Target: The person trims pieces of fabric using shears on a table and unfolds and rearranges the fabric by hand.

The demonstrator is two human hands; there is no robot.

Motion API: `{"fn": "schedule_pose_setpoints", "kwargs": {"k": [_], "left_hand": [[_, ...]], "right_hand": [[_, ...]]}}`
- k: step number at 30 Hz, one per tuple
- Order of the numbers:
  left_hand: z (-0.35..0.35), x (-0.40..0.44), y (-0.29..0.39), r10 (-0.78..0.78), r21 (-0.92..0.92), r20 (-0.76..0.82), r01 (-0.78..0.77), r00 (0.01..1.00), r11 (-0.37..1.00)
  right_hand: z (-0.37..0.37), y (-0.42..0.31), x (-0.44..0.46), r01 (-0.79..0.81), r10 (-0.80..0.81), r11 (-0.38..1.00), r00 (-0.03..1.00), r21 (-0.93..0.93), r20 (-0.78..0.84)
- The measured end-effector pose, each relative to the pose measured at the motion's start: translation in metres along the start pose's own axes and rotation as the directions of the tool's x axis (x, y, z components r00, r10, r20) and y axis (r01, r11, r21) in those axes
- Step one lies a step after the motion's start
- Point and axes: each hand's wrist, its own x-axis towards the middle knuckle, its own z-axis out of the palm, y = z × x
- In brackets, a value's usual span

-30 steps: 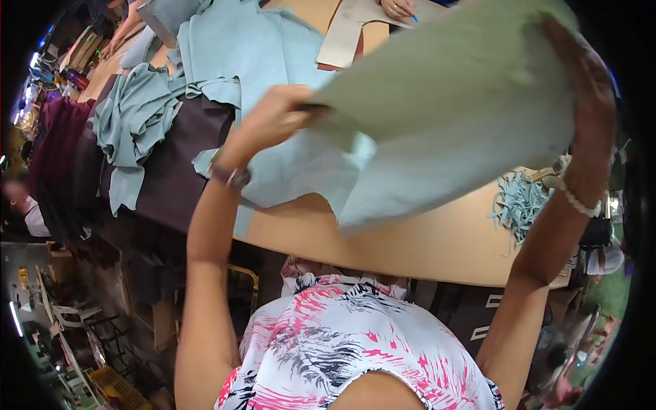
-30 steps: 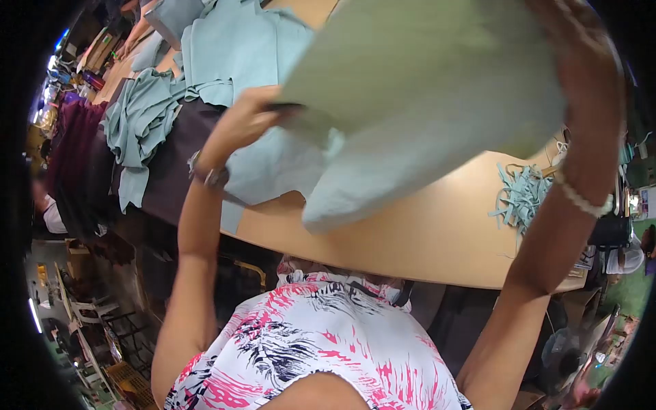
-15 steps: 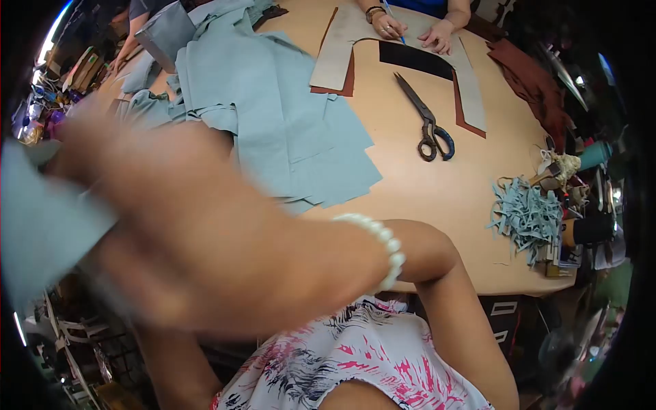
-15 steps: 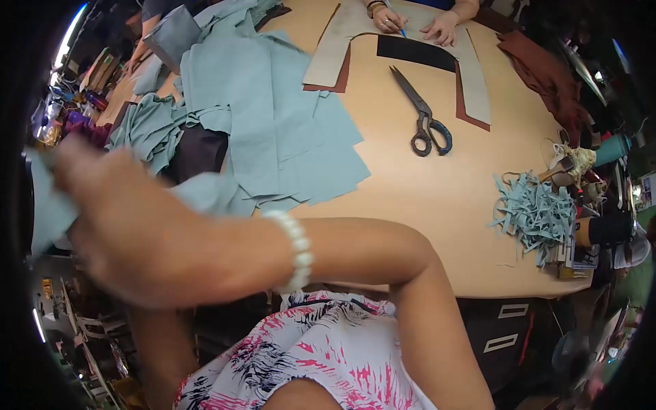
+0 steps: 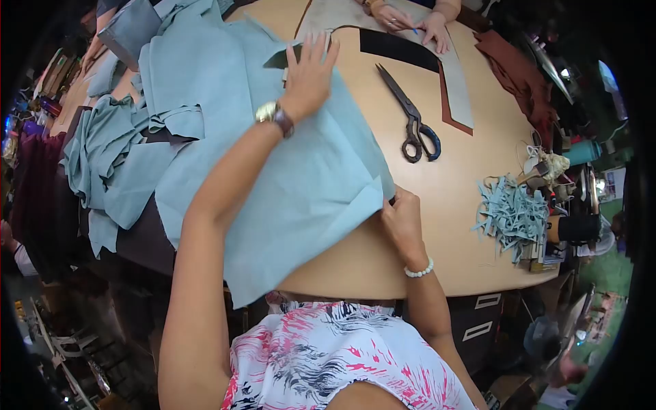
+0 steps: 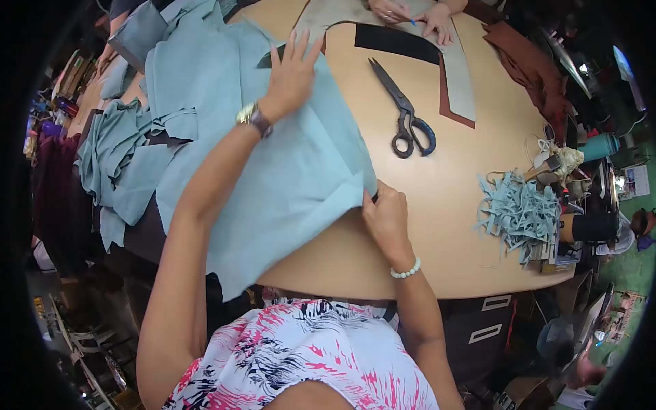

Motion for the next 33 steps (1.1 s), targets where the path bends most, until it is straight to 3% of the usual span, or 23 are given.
{"fn": "schedule_pose_setpoints", "kwargs": {"k": [2,4,7,8,11,14,16,17,20,23,25,26,28,30,32,33], "left_hand": [[-0.019,-0.036,0.029,-0.008,-0.254,0.084,0.029,0.996,0.967],[-0.041,-0.076,0.050,-0.026,-0.331,0.202,0.093,0.979,0.939],[-0.061,-0.122,0.063,-0.059,-0.311,0.381,0.188,0.923,0.931],[-0.066,-0.132,0.064,-0.081,-0.289,0.388,0.204,0.918,0.935],[-0.086,-0.153,0.065,-0.167,-0.224,0.382,0.266,0.909,0.938],[-0.111,-0.163,0.066,-0.276,-0.184,0.330,0.348,0.903,0.919],[-0.132,-0.176,0.074,-0.339,-0.185,0.309,0.406,0.888,0.895],[-0.145,-0.181,0.085,-0.270,-0.248,0.327,0.358,0.906,0.900],[-0.157,-0.188,0.135,-0.068,-0.567,0.339,0.262,0.938,0.781],[-0.142,-0.180,0.179,-0.019,-0.557,0.332,0.213,0.943,0.803],[-0.132,-0.169,0.190,-0.051,-0.494,0.280,0.190,0.959,0.849],[-0.131,-0.161,0.190,-0.098,-0.520,0.358,0.286,0.928,0.805],[-0.128,-0.137,0.182,-0.153,-0.558,0.504,0.455,0.850,0.694],[-0.106,-0.113,0.157,-0.145,-0.627,0.529,0.501,0.836,0.597],[-0.105,-0.072,0.117,-0.059,-0.703,0.708,0.710,0.704,0.039],[-0.133,-0.045,0.117,-0.225,-0.641,0.734,0.547,0.640,-0.538]], "right_hand": [[-0.011,-0.004,-0.005,-0.089,0.085,0.993,0.995,0.071,0.057],[-0.022,-0.001,-0.010,-0.215,0.188,0.958,0.970,0.191,0.152],[-0.039,0.025,-0.008,0.014,-0.014,0.974,1.000,-0.227,0.004],[-0.044,0.023,-0.008,-0.005,-0.021,0.957,0.996,-0.289,-0.088],[-0.052,0.022,-0.005,0.070,-0.155,0.948,0.954,-0.311,-0.257],[-0.048,0.025,0.002,0.234,-0.354,0.887,0.898,-0.398,-0.260],[-0.046,0.029,0.006,0.221,-0.347,0.860,0.915,-0.459,-0.208],[-0.044,0.031,0.008,0.226,-0.347,0.845,0.922,-0.484,-0.175],[-0.048,0.025,0.020,-0.088,0.097,0.984,0.994,-0.151,0.052],[-0.044,0.026,0.025,-0.095,0.077,0.963,0.994,0.252,0.080],[-0.046,-0.003,0.020,-0.010,-0.035,0.856,0.996,0.516,0.078],[-0.048,-0.017,0.015,0.022,-0.079,0.774,0.995,0.632,0.062],[-0.049,-0.034,0.011,0.065,-0.168,0.714,0.982,0.697,0.081],[-0.047,-0.043,0.013,0.168,-0.245,0.655,0.969,0.737,-0.003],[-0.044,-0.063,0.010,0.331,-0.279,0.668,0.942,0.667,-0.188],[-0.044,-0.074,0.009,0.407,-0.299,0.671,0.914,0.620,-0.276]]}}
